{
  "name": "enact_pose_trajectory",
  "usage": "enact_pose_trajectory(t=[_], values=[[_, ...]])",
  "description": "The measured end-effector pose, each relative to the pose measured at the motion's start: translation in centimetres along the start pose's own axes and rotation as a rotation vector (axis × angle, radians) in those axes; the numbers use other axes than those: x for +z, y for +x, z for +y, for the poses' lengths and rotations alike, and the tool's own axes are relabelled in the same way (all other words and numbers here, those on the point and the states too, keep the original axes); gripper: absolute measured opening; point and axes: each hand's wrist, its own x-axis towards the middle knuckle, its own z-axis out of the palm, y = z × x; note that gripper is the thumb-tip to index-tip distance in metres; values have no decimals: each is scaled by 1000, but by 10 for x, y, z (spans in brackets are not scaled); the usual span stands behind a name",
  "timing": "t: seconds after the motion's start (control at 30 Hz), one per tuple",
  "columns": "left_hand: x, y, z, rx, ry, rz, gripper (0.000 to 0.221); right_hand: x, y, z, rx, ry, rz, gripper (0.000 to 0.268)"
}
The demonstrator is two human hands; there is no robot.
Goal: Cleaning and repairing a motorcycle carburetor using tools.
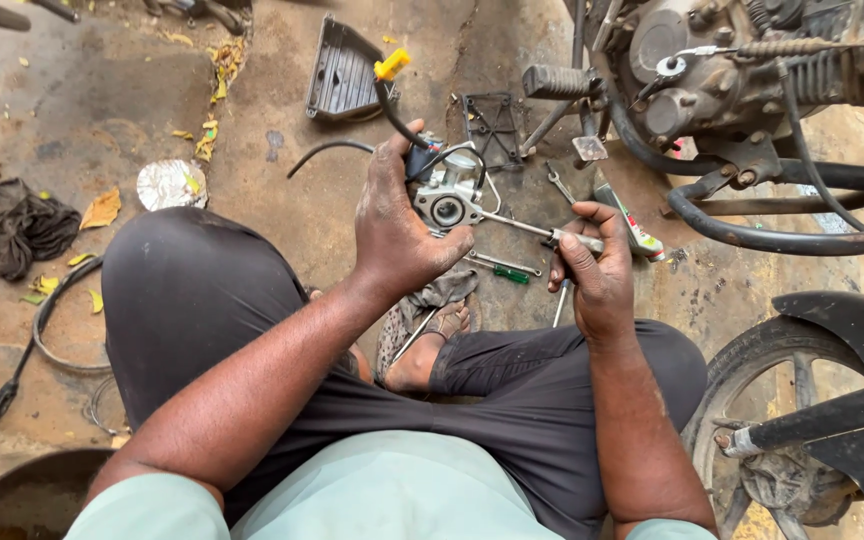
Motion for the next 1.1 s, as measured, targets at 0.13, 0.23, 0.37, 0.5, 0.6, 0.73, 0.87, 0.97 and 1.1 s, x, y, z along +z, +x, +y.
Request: enact_pose_trajectory(t=[0.13,0.23,0.37,0.5,0.6,0.73,0.87,0.97,1.1], values=[[1,0,0,-27,-26,-11,100,3,0,-4,40,20,42,34],[3,-1,-3,-9,-32,-16,101,-7,0,3,114,-2,61,28],[3,-2,-4,-1,-30,-15,100,-4,-2,-2,57,26,63,25],[2,-4,-11,45,-23,-14,98,9,0,-15,-69,43,-35,36],[1,-3,-4,97,13,54,102,10,-3,-14,-79,30,-52,42],[1,-6,-17,72,-115,-54,100,-6,-8,-3,50,31,-22,26],[4,-8,-23,112,-152,-76,96,-5,-10,-9,-147,-108,-19,33],[3,-8,-23,119,-150,-82,96,1,-9,-13,-214,-210,-35,51],[0,-7,-19,130,-184,-75,94,-16,-11,9,-132,-75,-25,39]])
